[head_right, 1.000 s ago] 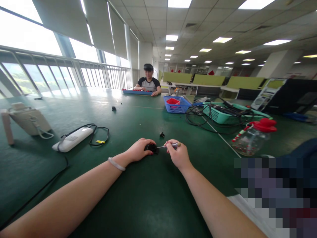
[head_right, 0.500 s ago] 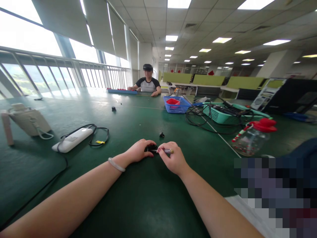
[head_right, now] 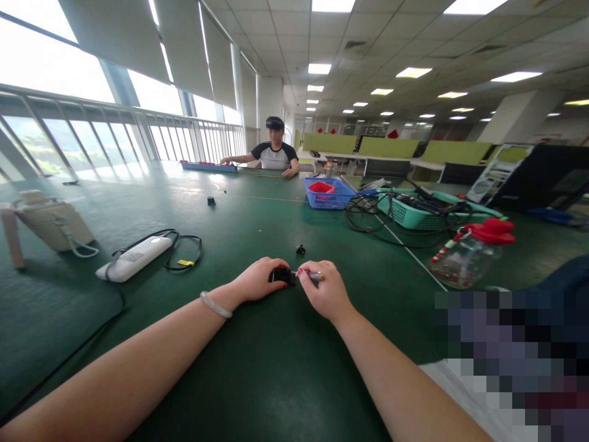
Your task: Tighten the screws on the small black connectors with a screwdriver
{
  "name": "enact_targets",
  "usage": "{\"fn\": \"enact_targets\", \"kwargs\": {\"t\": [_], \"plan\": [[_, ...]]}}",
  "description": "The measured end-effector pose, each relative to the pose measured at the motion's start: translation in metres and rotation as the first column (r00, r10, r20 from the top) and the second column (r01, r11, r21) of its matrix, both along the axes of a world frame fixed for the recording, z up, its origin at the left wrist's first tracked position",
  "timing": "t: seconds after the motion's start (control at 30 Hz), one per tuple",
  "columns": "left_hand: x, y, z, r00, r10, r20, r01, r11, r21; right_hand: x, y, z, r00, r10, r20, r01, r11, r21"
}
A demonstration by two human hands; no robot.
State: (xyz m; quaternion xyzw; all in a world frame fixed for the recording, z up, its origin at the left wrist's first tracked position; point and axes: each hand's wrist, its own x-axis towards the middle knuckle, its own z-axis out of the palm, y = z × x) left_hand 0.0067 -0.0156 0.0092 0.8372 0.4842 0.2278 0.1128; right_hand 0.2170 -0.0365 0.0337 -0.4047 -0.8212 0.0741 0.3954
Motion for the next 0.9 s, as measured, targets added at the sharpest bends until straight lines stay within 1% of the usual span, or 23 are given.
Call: {"fn": "enact_targets", "kwargs": {"t": [0.1, 0.23, 0.3, 0.4, 0.47, 0.5, 0.6, 0.67, 0.8, 0.9], "plan": [[0.0, 0.0, 0.001, 1.0, 0.004, 0.005, -0.004, 1.0, -0.005, 0.0, 0.002, -0.001, 1.0, 0.006, -0.001, -0.006, 0.997, -0.071], [0.0, -0.001, 0.003, 1.0, 0.004, 0.023, -0.004, 1.0, 0.026, 0.001, 0.003, 0.0, 0.996, 0.047, -0.078, -0.057, 0.988, -0.141], [0.0, -0.003, 0.004, 0.999, -0.002, 0.044, -0.001, 0.998, 0.057, 0.003, 0.004, -0.001, 0.988, 0.047, -0.148, -0.071, 0.984, -0.161], [0.001, -0.003, 0.005, 0.996, 0.019, 0.084, -0.028, 0.994, 0.11, 0.008, 0.009, -0.006, 0.947, 0.014, -0.321, -0.071, 0.983, -0.167], [0.002, -0.003, 0.005, 0.993, 0.076, 0.085, -0.087, 0.986, 0.142, 0.012, 0.015, -0.011, 0.899, -0.028, -0.436, -0.059, 0.981, -0.184], [0.001, -0.002, 0.004, 0.991, 0.119, 0.069, -0.128, 0.981, 0.149, 0.013, 0.018, -0.014, 0.886, -0.061, -0.459, -0.042, 0.977, -0.21], [0.0, -0.001, -0.002, 0.969, 0.246, -0.03, -0.24, 0.962, 0.133, 0.015, 0.03, -0.024, 0.904, -0.15, -0.401, 0.029, 0.956, -0.293], [-0.002, -0.001, -0.005, 0.95, 0.295, -0.097, -0.284, 0.952, 0.114, 0.016, 0.037, -0.028, 0.928, -0.181, -0.325, 0.075, 0.946, -0.314], [-0.002, -0.002, -0.008, 0.925, 0.343, -0.163, -0.329, 0.938, 0.108, 0.013, 0.048, -0.035, 0.963, -0.188, -0.192, 0.126, 0.947, -0.294], [0.0, -0.001, -0.005, 0.925, 0.351, -0.146, -0.341, 0.936, 0.093, 0.011, 0.054, -0.037, 0.975, -0.178, -0.136, 0.135, 0.952, -0.275]]}}
